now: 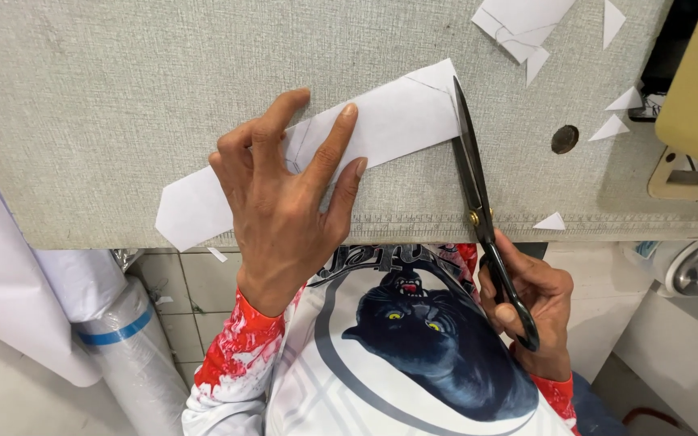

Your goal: The person uses scissors to cut a piece of white paper along a drawn outline on a work table. They trim the edges and corners to shape the paper, then place the finished piece into a nearby container.

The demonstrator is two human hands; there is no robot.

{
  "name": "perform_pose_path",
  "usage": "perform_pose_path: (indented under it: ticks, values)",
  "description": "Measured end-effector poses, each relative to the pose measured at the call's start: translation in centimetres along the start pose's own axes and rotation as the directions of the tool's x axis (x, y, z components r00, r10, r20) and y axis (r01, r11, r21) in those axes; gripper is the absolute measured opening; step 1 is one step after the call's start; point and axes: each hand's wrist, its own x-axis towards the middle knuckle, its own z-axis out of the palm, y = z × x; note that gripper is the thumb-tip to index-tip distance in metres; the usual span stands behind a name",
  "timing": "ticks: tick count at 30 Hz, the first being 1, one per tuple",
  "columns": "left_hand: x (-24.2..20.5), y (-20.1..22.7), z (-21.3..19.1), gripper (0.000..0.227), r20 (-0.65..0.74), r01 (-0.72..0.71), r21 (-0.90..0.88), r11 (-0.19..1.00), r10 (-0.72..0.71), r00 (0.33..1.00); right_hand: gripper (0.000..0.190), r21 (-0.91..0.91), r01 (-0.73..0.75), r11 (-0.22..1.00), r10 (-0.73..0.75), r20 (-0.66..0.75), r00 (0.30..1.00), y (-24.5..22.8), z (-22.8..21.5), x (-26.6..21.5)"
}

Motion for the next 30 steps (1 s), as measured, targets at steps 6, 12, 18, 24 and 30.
perform_pose_path:
  ticks: [6, 12, 18, 24, 30]
  values:
    - [0.0, 0.0, 0.0, 0.029, -0.004, 0.003, -0.008, 1.000, -0.003, 1.000, 0.078, 0.024, 0.011, 1.000, -0.010, -0.020, 1.000, 0.5, -0.2, -0.1]
    - [0.0, 0.0, 0.0, 0.029, 0.007, 0.017, -0.020, 1.000, -0.017, 1.000, 0.077, 0.050, 0.016, 0.999, -0.016, 0.018, 1.000, 0.6, -0.3, -0.1]
    - [0.0, 0.1, 0.0, 0.028, 0.002, 0.011, -0.018, 1.000, -0.011, 1.000, 0.077, -0.019, -0.001, 1.000, 0.001, -0.025, 1.000, 0.1, 0.2, 0.0]
    - [-0.1, 0.0, 0.0, 0.028, 0.009, 0.010, -0.005, 1.000, -0.010, 1.000, 0.078, 0.001, -0.045, 0.999, 0.045, -0.051, 0.998, -0.1, 0.6, -0.1]
    - [0.0, 0.0, 0.1, 0.028, -0.006, 0.004, -0.016, 1.000, -0.004, 1.000, 0.077, 0.026, -0.008, 1.000, 0.008, -0.031, 0.999, 0.4, 0.1, -0.1]
